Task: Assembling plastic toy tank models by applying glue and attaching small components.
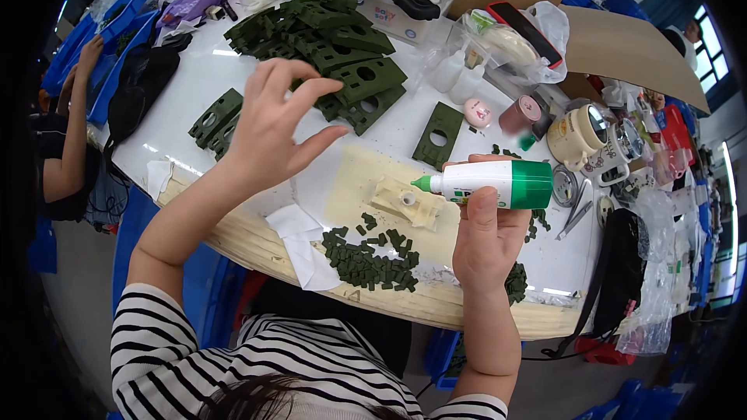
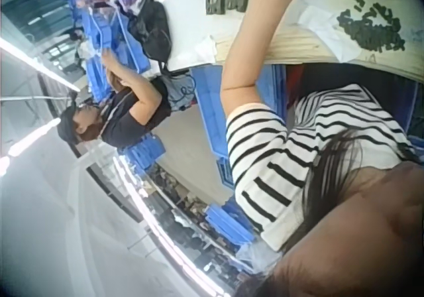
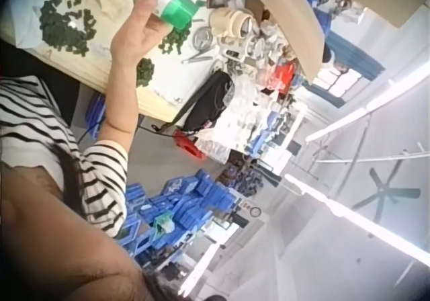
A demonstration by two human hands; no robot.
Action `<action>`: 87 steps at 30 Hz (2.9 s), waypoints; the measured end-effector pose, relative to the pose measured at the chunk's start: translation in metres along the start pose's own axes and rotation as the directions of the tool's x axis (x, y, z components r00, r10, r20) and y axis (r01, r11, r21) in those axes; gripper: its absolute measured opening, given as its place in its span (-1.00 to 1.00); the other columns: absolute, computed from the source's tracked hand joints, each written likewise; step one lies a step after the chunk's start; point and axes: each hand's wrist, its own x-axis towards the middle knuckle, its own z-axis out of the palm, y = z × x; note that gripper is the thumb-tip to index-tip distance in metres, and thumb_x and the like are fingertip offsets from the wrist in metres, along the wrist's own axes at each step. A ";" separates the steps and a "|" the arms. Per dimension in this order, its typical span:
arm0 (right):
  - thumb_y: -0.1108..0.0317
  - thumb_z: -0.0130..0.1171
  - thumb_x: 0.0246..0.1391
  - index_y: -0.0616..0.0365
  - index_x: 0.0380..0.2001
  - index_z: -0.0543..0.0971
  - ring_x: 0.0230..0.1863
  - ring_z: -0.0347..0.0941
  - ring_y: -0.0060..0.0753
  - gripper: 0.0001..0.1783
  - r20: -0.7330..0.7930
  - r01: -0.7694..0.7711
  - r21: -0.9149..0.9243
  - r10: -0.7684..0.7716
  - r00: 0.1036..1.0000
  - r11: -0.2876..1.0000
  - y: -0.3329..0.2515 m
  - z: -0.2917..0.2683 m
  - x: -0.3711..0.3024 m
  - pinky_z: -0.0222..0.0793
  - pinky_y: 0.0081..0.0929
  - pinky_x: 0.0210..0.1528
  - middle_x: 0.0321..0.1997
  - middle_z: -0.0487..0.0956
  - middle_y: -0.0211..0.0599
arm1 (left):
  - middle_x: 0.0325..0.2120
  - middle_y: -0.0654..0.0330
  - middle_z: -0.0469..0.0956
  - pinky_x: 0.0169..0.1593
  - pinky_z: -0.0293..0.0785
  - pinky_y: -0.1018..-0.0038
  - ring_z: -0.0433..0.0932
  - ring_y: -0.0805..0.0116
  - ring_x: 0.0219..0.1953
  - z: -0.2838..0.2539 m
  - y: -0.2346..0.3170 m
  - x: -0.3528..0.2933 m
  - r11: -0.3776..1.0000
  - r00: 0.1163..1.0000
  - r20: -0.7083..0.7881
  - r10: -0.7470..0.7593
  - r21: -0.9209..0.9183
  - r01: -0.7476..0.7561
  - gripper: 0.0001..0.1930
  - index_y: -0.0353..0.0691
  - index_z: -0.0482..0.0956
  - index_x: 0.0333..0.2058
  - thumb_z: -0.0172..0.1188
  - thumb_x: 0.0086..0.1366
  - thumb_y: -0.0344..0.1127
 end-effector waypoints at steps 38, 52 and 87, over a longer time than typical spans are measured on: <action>0.26 0.16 0.08 0.27 -0.09 0.34 0.03 0.42 -0.11 -0.59 0.045 -0.091 -0.072 0.095 0.994 0.993 0.004 0.011 0.002 0.30 -0.21 0.09 -0.12 0.49 -0.06 | -0.10 -0.18 0.45 -0.11 0.40 0.37 0.51 0.15 -0.18 0.012 0.023 -0.026 0.623 0.984 -0.061 0.169 -0.767 -0.154 -0.22 -0.35 0.15 0.05 0.43 -0.13 -0.43; 0.33 0.17 0.07 0.27 -0.10 0.33 0.03 0.42 -0.10 -0.62 0.071 -0.029 -0.103 0.036 0.997 0.994 0.008 0.011 0.001 0.34 -0.24 0.07 -0.11 0.48 -0.03 | -0.11 0.01 0.47 -0.16 0.47 0.37 0.50 0.11 -0.18 0.013 0.026 -0.026 0.634 0.984 -0.114 0.135 -0.754 -0.174 -0.23 -0.33 0.24 0.07 0.44 -0.15 -0.43; 0.24 0.18 0.06 0.30 -0.14 0.33 0.02 0.43 -0.16 -0.58 0.067 -0.003 -0.147 0.013 0.998 0.989 0.006 0.013 0.002 0.35 -0.29 0.04 -0.10 0.49 0.03 | -0.08 -0.01 0.46 -0.16 0.48 0.38 0.50 0.11 -0.16 0.013 0.026 -0.027 0.623 0.985 -0.113 0.131 -0.764 -0.171 -0.22 -0.36 0.24 0.08 0.43 -0.15 -0.43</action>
